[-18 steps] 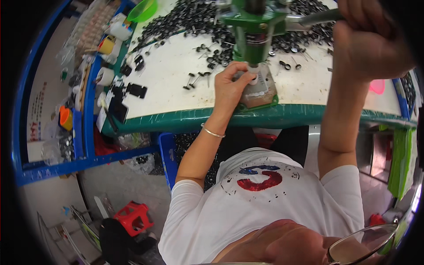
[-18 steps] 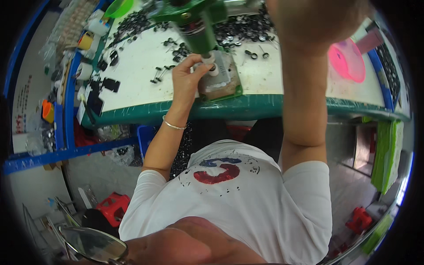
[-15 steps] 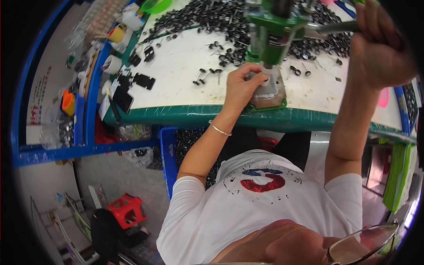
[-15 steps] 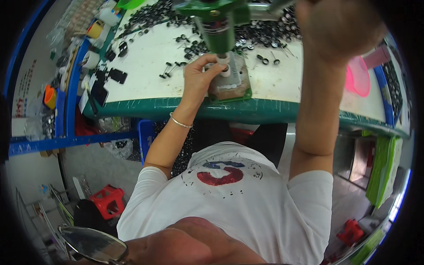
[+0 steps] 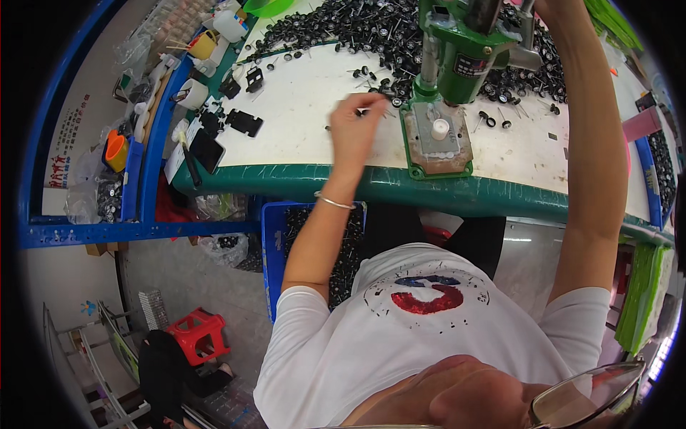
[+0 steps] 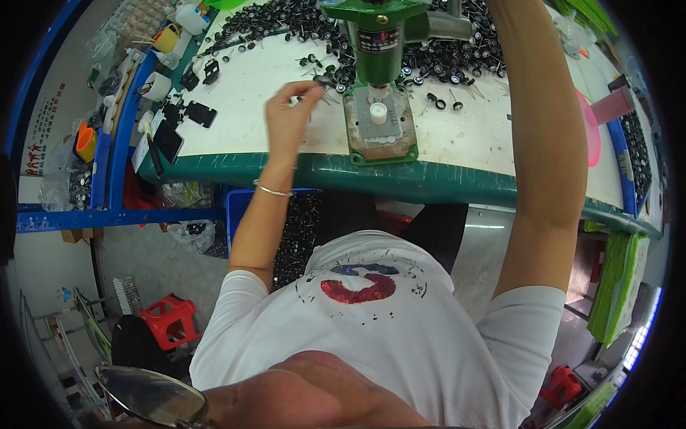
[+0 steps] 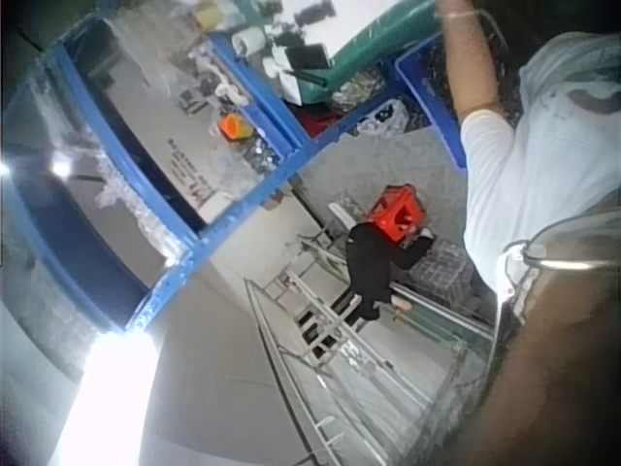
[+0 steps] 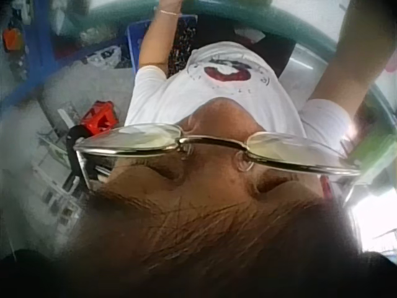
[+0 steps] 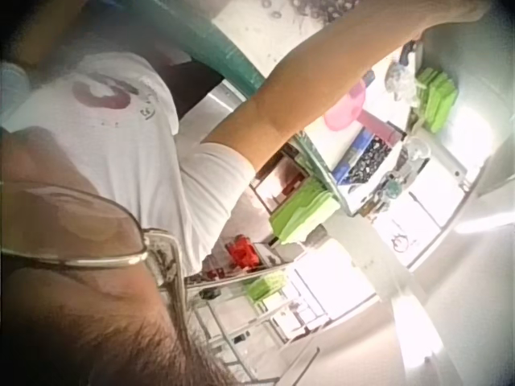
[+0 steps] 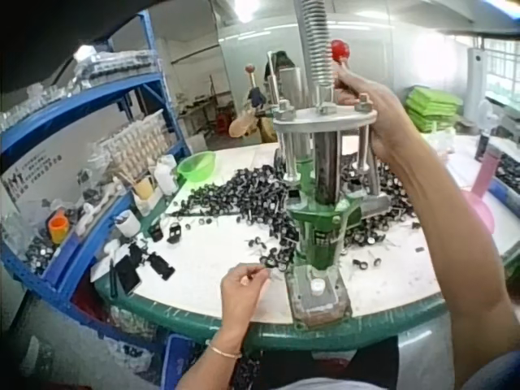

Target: Using a manual press to assemble small plastic components in a factory setting.

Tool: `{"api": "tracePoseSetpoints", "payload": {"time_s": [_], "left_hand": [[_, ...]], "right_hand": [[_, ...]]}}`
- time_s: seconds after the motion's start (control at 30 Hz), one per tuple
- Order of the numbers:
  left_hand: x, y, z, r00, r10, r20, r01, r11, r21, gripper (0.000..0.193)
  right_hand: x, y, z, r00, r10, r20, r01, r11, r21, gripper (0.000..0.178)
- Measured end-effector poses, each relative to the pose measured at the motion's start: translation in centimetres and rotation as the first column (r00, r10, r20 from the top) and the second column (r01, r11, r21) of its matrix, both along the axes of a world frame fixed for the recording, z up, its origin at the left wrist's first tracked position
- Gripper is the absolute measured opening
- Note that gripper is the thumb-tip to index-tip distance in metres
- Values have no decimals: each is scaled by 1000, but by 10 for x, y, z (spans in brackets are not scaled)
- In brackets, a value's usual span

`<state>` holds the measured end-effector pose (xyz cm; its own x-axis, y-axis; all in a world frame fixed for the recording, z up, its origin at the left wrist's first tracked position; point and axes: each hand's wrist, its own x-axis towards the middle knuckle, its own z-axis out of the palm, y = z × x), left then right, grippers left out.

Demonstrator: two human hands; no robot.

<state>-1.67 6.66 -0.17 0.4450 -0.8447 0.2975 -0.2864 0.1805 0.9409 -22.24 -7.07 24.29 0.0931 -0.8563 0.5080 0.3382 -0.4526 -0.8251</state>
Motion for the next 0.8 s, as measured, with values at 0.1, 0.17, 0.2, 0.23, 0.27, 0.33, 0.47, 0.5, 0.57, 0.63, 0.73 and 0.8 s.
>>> {"api": "tracePoseSetpoints", "payload": {"time_s": [0.1, 0.17, 0.2, 0.23, 0.27, 0.33, 0.47, 0.5, 0.57, 0.63, 0.73, 0.8], "left_hand": [[53, 4, -14, 975, 135, 179, -139, 990, 13, 10], [68, 7, -14, 733, 203, 650, -301, 953, 42, 11], [72, 6, -18, 741, 191, 644, -284, 958, 43, 11], [73, 3, -23, 695, 189, 693, -273, 962, 11, 12], [76, 7, -24, 640, 196, 743, -277, 961, -15, 14], [78, 12, -21, 707, 182, 683, -266, 964, 18, 13], [52, 16, -14, 590, 257, 766, -236, 961, -141, 13], [43, 17, -11, 582, 221, 782, -219, 969, -111, 14], [20, 20, -1, 588, 133, 798, -232, 973, 9, 15], [10, 20, 0, 524, 12, 852, -283, 946, 160, 19], [5, 17, -3, 510, -45, 859, -310, 922, 233, 16], [6, 15, -5, 484, -27, 875, -309, 930, 200, 15]], "right_hand": [[-15, -22, -24, 1000, 21, 7, -21, 999, 31, 36], [-32, -19, -44, 997, -73, -28, 75, 993, 86, 35], [-40, -15, -53, 986, -157, -64, 164, 977, 133, 33], [-49, -11, -65, 982, -152, -113, 169, 972, 162, 31], [-51, -6, -81, 979, -127, -157, 158, 967, 199, 29], [-69, -19, -120, 916, -132, -380, 198, 970, 140, 27], [-68, -13, -180, 507, -61, -860, 173, 984, 32, 19], [-65, -3, -197, 638, -104, -763, 75, 995, -73, 24], [-65, -9, -228, 604, -136, -785, -58, 975, -213, 17], [-55, -2, -237, 540, -182, -821, -102, 955, -279, 16], [-49, 2, -248, 306, -254, -918, -156, 937, -312, 17], [-57, 0, -254, 270, -237, -933, -140, 949, -282, 20]]}}
